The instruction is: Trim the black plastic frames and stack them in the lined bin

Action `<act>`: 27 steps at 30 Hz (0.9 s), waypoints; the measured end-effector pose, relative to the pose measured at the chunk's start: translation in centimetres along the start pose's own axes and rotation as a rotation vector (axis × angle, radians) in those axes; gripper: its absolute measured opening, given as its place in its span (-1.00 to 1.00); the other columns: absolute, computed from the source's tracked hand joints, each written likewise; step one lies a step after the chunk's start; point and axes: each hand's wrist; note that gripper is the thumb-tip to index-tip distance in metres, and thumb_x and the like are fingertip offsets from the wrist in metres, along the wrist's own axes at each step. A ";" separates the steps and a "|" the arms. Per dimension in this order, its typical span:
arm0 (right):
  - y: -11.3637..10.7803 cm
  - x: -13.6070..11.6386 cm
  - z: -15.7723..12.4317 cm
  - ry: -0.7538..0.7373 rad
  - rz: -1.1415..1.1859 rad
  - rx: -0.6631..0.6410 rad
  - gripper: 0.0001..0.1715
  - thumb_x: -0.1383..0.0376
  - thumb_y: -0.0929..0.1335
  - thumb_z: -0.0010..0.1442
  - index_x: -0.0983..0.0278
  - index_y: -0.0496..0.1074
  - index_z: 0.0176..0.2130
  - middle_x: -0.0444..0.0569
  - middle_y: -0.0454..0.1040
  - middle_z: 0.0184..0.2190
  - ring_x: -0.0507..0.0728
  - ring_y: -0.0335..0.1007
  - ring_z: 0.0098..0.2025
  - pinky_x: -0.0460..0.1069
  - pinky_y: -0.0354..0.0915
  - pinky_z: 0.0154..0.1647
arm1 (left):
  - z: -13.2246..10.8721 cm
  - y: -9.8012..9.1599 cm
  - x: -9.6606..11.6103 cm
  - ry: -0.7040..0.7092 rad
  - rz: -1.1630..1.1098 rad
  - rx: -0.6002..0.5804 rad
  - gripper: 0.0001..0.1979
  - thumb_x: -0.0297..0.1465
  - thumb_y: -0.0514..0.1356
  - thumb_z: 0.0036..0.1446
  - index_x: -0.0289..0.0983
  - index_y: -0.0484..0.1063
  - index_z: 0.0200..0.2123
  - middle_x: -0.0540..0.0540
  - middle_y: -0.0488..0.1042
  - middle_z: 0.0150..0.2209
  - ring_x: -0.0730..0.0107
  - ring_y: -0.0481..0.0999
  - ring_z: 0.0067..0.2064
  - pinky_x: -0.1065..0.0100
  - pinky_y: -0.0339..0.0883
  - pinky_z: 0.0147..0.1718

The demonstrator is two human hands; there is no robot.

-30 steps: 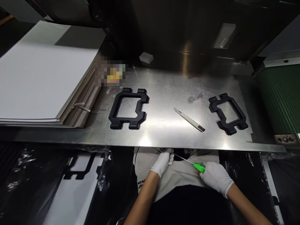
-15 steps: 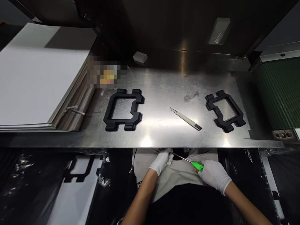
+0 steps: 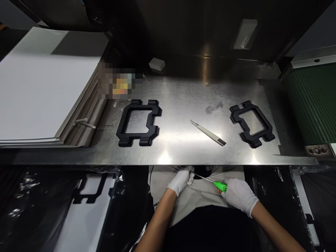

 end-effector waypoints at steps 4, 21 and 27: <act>0.2 0.0 0.0 0.016 -0.006 0.002 -0.46 -0.06 0.34 0.42 0.30 0.68 -0.05 0.25 0.71 -0.14 0.45 0.68 -0.08 0.14 0.41 -0.14 | -0.2 0.2 0.1 0.009 0.017 -0.001 -0.63 -0.11 0.20 0.52 -0.28 0.44 -0.25 0.12 0.31 -0.47 0.57 0.15 -0.59 0.48 0.11 -0.63; 0.1 0.1 0.1 0.016 -0.019 -0.023 -0.38 -0.12 0.33 0.42 0.35 0.66 -0.07 0.28 0.70 -0.15 0.46 0.68 -0.08 0.15 0.43 -0.15 | -0.3 0.2 0.2 0.015 0.079 -0.009 -0.65 -0.11 0.20 0.52 -0.30 0.45 -0.18 0.10 0.34 -0.44 0.58 0.18 -0.58 0.50 0.12 -0.63; 0.2 0.1 0.2 0.008 -0.017 -0.017 -0.47 -0.06 0.33 0.43 0.28 0.66 -0.06 0.21 0.71 -0.12 0.40 0.68 -0.05 0.12 0.41 -0.09 | 0.3 0.1 -0.5 0.055 0.070 0.002 -0.62 -0.08 0.21 0.51 -0.31 0.47 -0.17 0.07 0.39 -0.42 0.54 0.28 -0.55 0.47 0.23 -0.59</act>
Point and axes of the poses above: each hand's wrist, its own z-axis towards the middle knuckle, its own y-axis out of the palm, x = y × z
